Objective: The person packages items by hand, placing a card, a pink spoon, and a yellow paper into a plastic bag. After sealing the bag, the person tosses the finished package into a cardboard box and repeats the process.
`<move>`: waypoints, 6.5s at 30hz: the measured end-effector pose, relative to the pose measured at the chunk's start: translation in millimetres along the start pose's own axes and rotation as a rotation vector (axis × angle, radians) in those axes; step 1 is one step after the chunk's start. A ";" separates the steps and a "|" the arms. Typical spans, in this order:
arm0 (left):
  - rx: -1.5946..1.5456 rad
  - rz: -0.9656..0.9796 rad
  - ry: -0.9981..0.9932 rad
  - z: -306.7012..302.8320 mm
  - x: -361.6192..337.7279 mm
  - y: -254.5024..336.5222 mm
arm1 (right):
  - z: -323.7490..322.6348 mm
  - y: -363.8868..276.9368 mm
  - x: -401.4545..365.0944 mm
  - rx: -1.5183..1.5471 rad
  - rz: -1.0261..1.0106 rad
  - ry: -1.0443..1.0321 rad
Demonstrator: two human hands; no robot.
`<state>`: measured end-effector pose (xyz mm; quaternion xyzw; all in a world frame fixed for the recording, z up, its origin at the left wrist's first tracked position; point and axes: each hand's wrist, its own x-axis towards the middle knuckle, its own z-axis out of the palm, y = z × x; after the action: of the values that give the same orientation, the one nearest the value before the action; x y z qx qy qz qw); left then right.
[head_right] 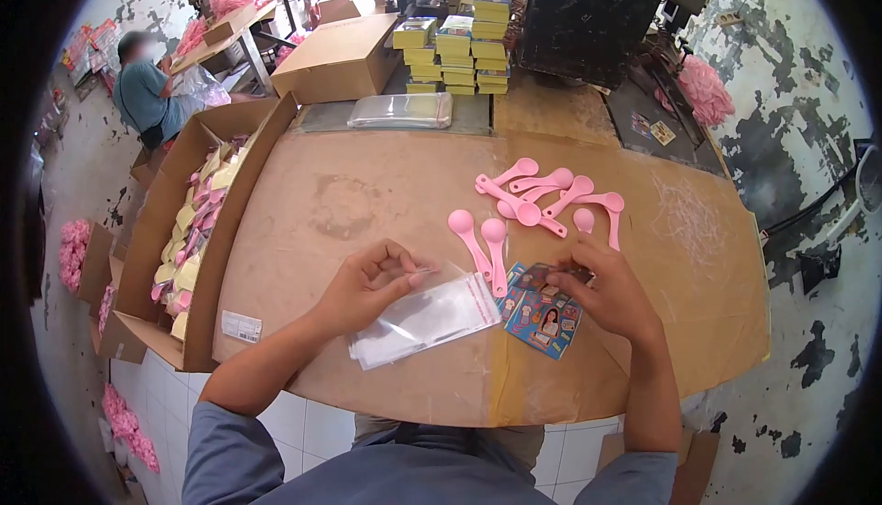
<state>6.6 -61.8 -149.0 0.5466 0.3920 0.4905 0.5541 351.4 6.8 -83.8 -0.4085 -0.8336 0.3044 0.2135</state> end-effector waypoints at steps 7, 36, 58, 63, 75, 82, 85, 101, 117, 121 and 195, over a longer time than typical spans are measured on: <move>-0.207 -0.154 -0.058 3.6 -0.6 23.9 | 38.3 -43.1 43.9 0.305 -0.081 0.086; 0.114 -0.073 0.008 7.4 -11.1 17.1 | 102.5 -46.2 38.6 0.293 -0.200 0.125; -0.158 -0.161 0.106 -3.0 -2.9 11.0 | -11.8 49.9 24.4 -0.466 0.377 0.220; -0.182 -0.173 0.068 -0.7 -3.4 13.5 | 20.1 -6.0 40.5 -0.109 0.006 0.410; -0.139 -0.198 -0.039 5.0 -5.8 13.7 | 66.9 -31.2 36.1 0.541 -0.061 0.058; -0.085 -0.199 -0.067 5.7 -7.8 12.1 | 67.5 -34.6 36.6 0.387 -0.153 0.073; -0.073 -0.156 -0.078 7.0 -8.6 12.2 | 66.5 -35.2 38.3 0.276 -0.245 0.099; 0.209 -0.143 -0.079 11.0 -10.3 15.7 | 70.1 -41.1 34.9 0.234 -0.239 0.027; -0.278 -0.225 -0.340 3.8 -10.1 9.8 | 68.9 -52.4 41.8 0.519 -0.498 -0.225; -0.324 -0.210 -0.427 2.1 -11.6 14.2 | 61.0 -81.7 37.3 0.441 -0.489 -0.268; 0.117 0.048 0.046 12.6 -17.7 40.5 | -115.0 102.2 -35.8 -0.182 0.285 0.664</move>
<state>10.4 -85.0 -109.4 0.5757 0.4193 0.4924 0.5003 497.8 65.2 -74.1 -0.6143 -0.6773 0.1066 0.3906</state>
